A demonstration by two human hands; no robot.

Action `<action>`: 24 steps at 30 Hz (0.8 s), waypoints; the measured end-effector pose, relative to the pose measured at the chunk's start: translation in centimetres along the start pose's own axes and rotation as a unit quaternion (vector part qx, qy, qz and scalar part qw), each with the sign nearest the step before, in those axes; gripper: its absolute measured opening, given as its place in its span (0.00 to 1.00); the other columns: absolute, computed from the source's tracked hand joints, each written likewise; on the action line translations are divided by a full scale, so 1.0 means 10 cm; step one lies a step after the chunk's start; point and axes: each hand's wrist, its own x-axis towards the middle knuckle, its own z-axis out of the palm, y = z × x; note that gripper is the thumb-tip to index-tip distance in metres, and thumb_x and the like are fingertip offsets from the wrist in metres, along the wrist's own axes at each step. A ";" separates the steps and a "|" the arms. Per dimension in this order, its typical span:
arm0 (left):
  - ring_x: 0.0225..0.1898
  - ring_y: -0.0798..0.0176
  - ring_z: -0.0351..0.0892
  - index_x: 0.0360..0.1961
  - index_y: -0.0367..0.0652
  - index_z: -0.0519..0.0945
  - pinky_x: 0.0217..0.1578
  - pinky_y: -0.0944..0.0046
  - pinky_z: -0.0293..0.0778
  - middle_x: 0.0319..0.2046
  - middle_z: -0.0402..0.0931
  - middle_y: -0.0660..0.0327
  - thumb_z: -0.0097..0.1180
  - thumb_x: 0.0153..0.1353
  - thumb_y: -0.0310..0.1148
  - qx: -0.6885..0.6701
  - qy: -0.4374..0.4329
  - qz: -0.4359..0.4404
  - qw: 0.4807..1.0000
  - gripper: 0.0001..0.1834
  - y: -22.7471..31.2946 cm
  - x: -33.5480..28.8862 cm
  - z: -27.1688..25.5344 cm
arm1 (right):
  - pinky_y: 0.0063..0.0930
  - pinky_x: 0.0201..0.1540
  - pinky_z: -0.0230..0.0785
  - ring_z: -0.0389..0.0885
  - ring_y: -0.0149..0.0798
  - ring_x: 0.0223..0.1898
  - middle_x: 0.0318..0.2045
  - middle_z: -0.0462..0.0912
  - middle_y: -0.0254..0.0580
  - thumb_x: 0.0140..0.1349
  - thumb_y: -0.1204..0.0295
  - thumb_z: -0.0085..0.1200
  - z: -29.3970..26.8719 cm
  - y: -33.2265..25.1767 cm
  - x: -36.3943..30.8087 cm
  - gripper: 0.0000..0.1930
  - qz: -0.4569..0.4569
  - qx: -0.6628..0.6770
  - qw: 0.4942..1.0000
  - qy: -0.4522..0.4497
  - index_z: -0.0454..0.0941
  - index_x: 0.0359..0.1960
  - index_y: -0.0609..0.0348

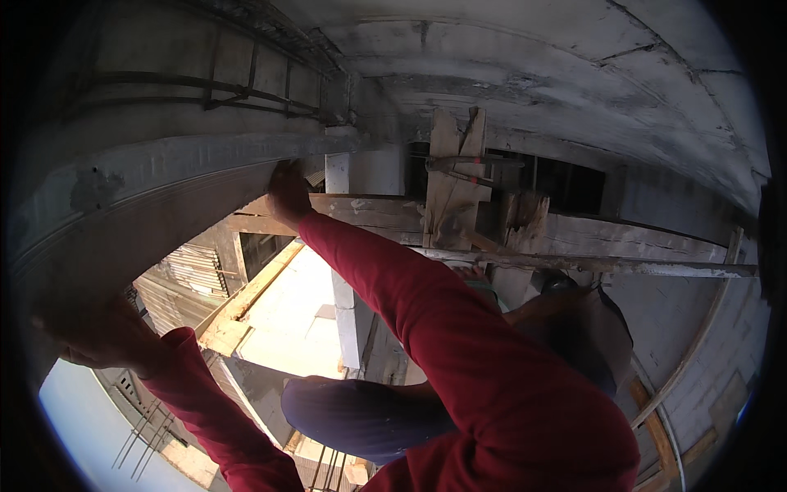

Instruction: The person positions a long metal profile against a concrete wall and secures it using a hammer and nails. They repeatedly adjust the profile, hammer nails into the wall, and reposition the profile along the wall surface.

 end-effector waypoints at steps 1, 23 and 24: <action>0.48 0.54 0.82 0.67 0.36 0.64 0.48 0.59 0.82 0.56 0.75 0.52 0.67 0.60 0.35 -0.045 -0.002 -0.026 0.999 0.37 -0.02 -0.03 0.08 | 0.58 0.66 0.56 0.67 0.72 0.60 0.56 0.68 0.81 0.58 0.72 0.51 0.07 0.07 0.03 0.29 -0.014 -0.026 0.999 0.029 0.66 0.57 0.86; 0.49 0.48 0.83 0.60 0.42 0.73 0.52 0.55 0.78 0.49 0.81 0.51 0.66 0.59 0.36 -0.095 0.094 0.166 0.977 0.29 0.10 0.24 0.20 | 0.53 0.56 0.70 0.76 0.66 0.55 0.55 0.74 0.71 0.64 0.57 0.51 -0.06 0.10 0.15 0.35 0.136 0.029 0.990 -0.009 0.61 0.64 0.75; 0.45 0.56 0.81 0.55 0.40 0.75 0.47 0.60 0.76 0.45 0.81 0.56 0.63 0.63 0.39 -0.311 0.083 0.082 0.943 0.23 0.27 0.27 0.15 | 0.54 0.57 0.70 0.76 0.66 0.55 0.56 0.73 0.71 0.64 0.56 0.51 0.01 0.15 0.18 0.37 0.143 0.039 0.989 0.013 0.59 0.65 0.75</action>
